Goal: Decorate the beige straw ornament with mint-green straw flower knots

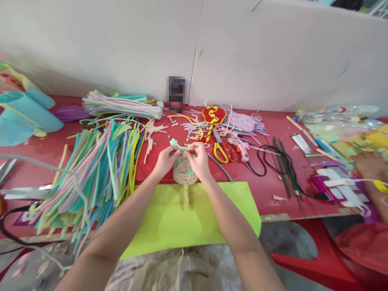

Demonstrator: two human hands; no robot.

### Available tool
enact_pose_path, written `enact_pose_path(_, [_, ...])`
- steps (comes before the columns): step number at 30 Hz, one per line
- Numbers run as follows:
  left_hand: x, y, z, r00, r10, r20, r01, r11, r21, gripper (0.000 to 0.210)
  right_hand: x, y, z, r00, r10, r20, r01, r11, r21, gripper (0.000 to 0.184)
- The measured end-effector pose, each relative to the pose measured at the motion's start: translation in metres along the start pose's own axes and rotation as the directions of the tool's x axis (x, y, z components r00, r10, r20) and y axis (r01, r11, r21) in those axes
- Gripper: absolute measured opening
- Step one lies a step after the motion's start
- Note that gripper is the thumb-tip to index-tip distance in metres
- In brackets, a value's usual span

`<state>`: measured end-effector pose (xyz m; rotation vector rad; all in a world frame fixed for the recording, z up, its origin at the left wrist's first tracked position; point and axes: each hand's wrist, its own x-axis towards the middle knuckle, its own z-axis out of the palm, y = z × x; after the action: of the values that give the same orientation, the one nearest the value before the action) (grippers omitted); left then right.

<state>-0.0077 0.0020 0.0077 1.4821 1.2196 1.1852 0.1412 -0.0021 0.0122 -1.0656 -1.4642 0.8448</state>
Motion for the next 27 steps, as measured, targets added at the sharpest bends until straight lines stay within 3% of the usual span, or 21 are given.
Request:
enact_pose_path(6, [0.004, -0.007, -0.012, 0.985, -0.074, 0.153, 0.08, 0.996, -0.035, 0.033, 0.004, -0.001, -0.008, 0.99, 0.016, 0.137, -0.027, 0.997, 0.077, 0.025])
enact_pose_path(13, [0.003, -0.009, -0.015, 0.939, -0.149, 0.31, 0.197, 0.972, -0.129, 0.036, 0.01, -0.005, -0.019, 0.957, 0.073, 0.282, -0.145, 0.959, 0.244, 0.032])
enact_pose_path(18, [0.002, -0.009, -0.014, 0.944, -0.152, 0.293, 0.229, 0.941, -0.248, 0.042, 0.013, -0.01, -0.025, 0.947, 0.09, 0.309, -0.163, 0.962, 0.218, 0.033])
enact_pose_path(27, [0.001, -0.001, -0.015, 0.968, -0.099, 0.231, 0.103, 0.995, -0.008, 0.033, 0.012, -0.004, -0.028, 0.938, 0.083, 0.337, -0.146, 0.975, 0.167, 0.03])
